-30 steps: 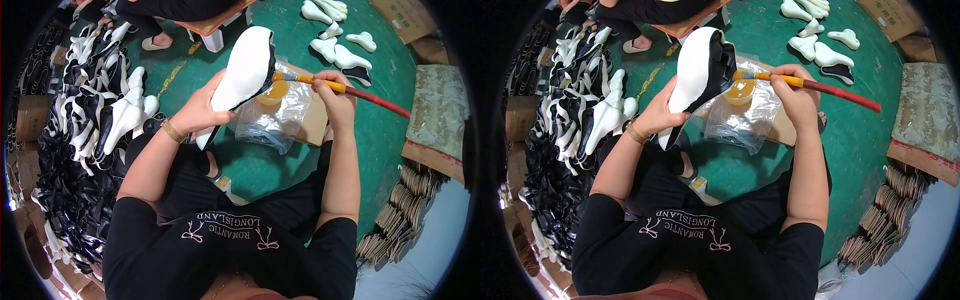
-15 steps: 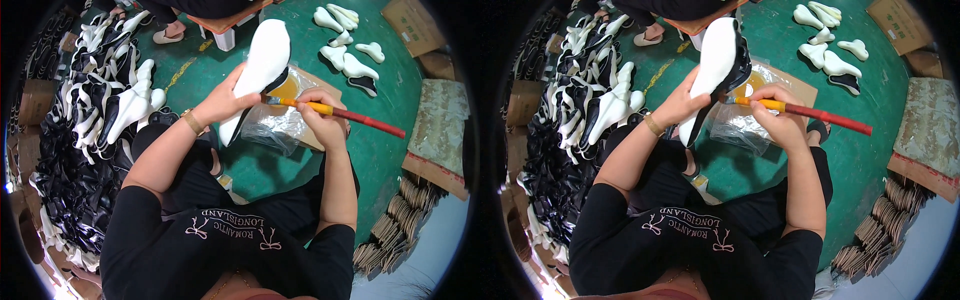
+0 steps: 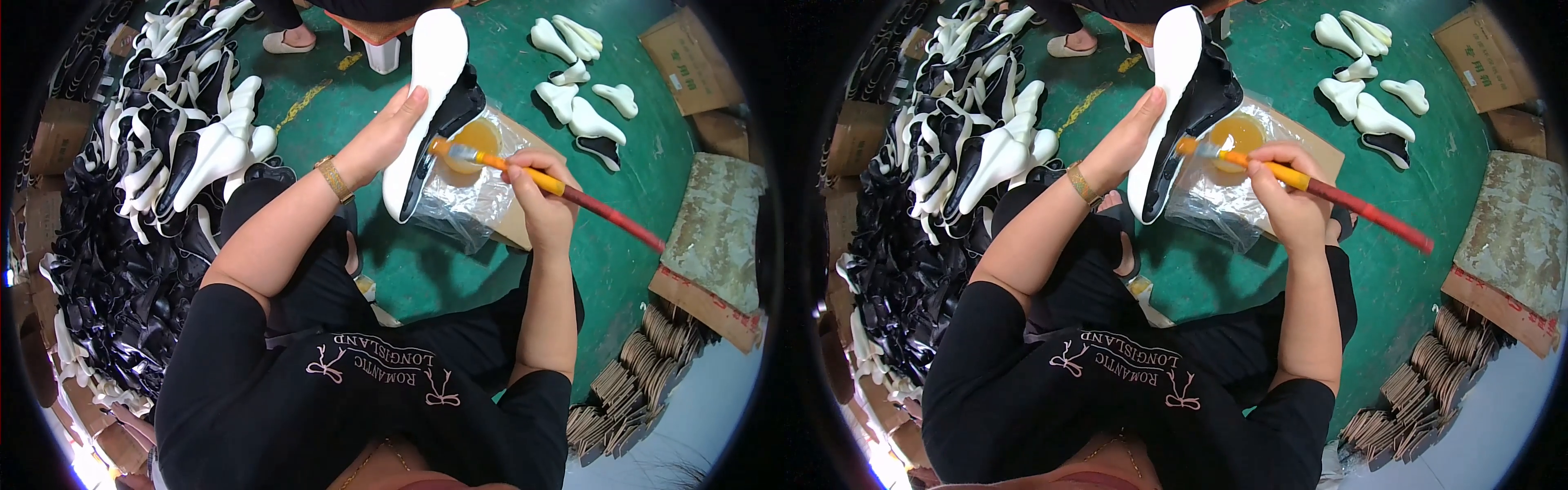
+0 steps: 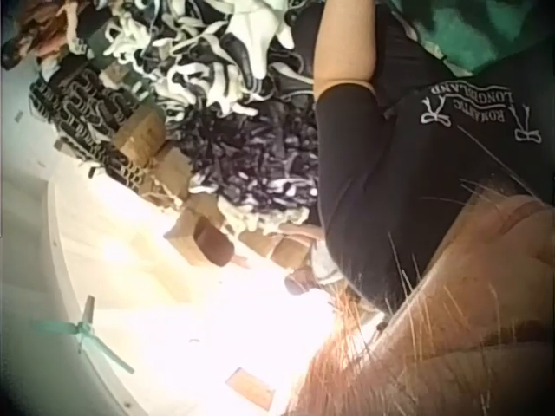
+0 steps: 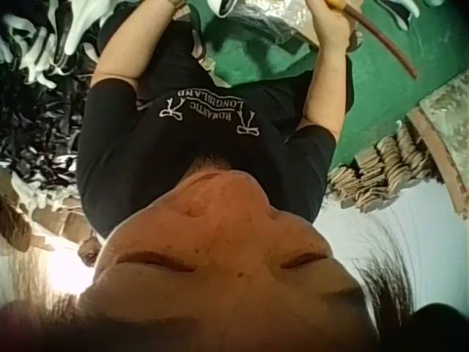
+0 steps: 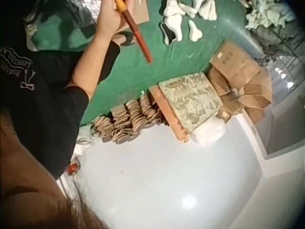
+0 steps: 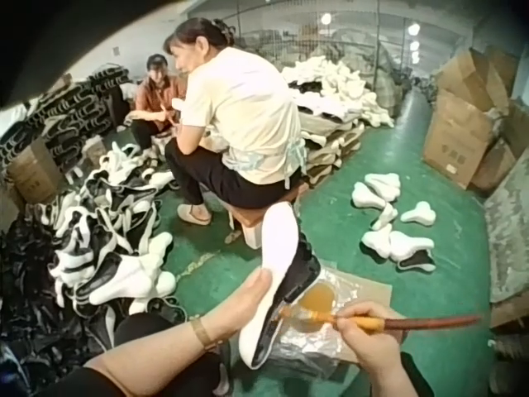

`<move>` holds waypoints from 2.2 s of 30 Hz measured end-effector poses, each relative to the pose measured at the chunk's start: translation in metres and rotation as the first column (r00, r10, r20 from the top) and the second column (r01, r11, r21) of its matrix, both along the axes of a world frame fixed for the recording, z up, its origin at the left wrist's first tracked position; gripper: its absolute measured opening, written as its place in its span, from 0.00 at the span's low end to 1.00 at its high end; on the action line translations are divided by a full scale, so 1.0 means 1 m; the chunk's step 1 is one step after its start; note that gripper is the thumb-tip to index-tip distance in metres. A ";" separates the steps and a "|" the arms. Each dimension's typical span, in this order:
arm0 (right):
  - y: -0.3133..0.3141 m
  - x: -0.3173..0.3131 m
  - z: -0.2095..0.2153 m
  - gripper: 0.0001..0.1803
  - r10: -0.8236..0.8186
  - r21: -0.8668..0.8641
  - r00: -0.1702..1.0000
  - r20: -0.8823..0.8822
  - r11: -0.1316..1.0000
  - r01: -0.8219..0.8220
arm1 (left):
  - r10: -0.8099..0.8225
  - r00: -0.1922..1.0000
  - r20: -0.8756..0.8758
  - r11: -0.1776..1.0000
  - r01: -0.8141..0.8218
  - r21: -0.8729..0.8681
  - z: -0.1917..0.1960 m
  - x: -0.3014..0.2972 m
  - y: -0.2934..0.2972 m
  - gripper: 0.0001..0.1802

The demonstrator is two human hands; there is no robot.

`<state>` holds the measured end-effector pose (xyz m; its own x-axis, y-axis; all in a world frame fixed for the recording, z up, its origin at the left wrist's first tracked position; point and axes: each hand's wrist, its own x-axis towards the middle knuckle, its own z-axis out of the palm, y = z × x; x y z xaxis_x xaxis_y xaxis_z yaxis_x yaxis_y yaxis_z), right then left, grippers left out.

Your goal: Applying glue to the underside of bicycle seats using a handheld brush.

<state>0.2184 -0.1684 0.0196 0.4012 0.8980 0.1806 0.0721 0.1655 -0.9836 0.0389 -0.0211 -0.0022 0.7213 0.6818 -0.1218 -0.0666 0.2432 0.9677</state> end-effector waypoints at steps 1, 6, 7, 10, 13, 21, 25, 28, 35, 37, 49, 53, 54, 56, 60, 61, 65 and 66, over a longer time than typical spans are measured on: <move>0.005 -0.001 0.004 0.04 -0.056 0.062 0.985 0.163 0.997 0.046 | 0.004 1.000 0.011 1.000 -0.004 0.015 0.002 0.000 -0.001 0.35; 0.000 -0.019 0.029 0.05 0.241 0.049 0.852 0.464 0.954 -0.297 | 0.058 0.998 -0.015 0.974 -0.053 0.222 -0.005 -0.003 0.003 0.34; -0.002 -0.017 0.029 0.04 0.233 0.057 0.871 0.432 0.957 -0.285 | 0.060 0.998 -0.005 0.971 -0.057 0.234 -0.005 -0.001 0.002 0.34; -0.001 -0.014 0.031 0.04 0.222 0.068 0.875 0.429 0.959 -0.277 | 0.056 0.998 0.025 0.967 -0.061 0.248 -0.004 0.001 0.004 0.35; -0.003 -0.016 0.032 0.05 0.289 0.063 0.856 0.429 0.936 -0.348 | 0.054 0.997 0.063 0.960 -0.069 0.272 -0.005 0.002 0.006 0.36; -0.002 -0.010 0.027 0.04 0.260 0.041 0.918 0.300 0.958 -0.285 | 0.109 0.988 0.105 0.944 -0.136 0.301 0.002 -0.005 0.011 0.35; 0.001 0.032 -0.002 0.05 -0.156 -0.011 0.942 0.299 0.986 0.167 | 0.106 0.990 0.089 0.846 -0.137 0.516 0.020 -0.018 0.013 0.38; 0.010 0.044 -0.022 0.06 -0.246 -0.101 0.916 0.318 0.951 0.291 | 0.086 0.895 -0.437 0.603 0.303 0.738 0.033 -0.047 0.028 0.30; 0.027 0.043 -0.040 0.07 -0.250 -0.034 0.839 0.483 0.953 0.303 | -0.096 0.980 -0.175 0.906 0.159 0.392 0.043 -0.036 0.002 0.28; 0.022 0.051 -0.027 0.05 -0.265 -0.071 0.924 0.275 0.953 0.294 | -0.106 0.992 -0.074 0.965 0.121 0.233 0.044 -0.036 -0.005 0.28; 0.013 0.042 0.008 0.05 -0.213 -0.091 0.977 0.023 0.972 0.214 | -0.131 0.989 -0.067 0.476 0.122 0.871 -0.004 -0.014 0.009 0.24; 0.008 0.048 0.011 0.05 -0.182 -0.107 0.982 -0.050 0.978 0.176 | -0.062 0.989 -0.131 0.467 0.145 0.872 0.003 -0.012 -0.007 0.25; 0.007 0.049 0.013 0.04 -0.117 -0.130 0.987 -0.113 0.986 0.102 | -0.059 0.989 -0.133 0.493 0.145 0.858 0.004 -0.011 -0.008 0.25; 0.007 0.047 0.012 0.04 -0.219 -0.117 0.970 -0.104 0.971 0.207 | -0.058 0.989 -0.132 0.518 0.143 0.843 0.004 -0.010 -0.008 0.26; 0.005 0.038 0.016 0.03 -0.045 -0.142 0.992 -0.114 0.989 0.028 | -0.045 0.988 -0.148 0.476 0.151 0.866 -0.007 -0.012 0.003 0.26; 0.001 0.035 0.019 0.03 0.039 -0.143 0.992 -0.119 0.988 -0.056 | -0.069 0.991 -0.115 0.498 0.134 0.857 -0.007 -0.010 0.002 0.26; 0.004 0.042 0.015 0.04 -0.014 -0.102 0.995 -0.097 0.995 0.004 | -0.084 0.991 -0.102 0.450 0.129 0.884 -0.008 -0.005 0.005 0.26; 0.005 0.044 0.012 0.05 -0.161 -0.090 0.982 -0.097 0.984 0.152 | -0.036 0.994 -0.099 0.395 0.105 0.913 -0.010 -0.003 0.005 0.25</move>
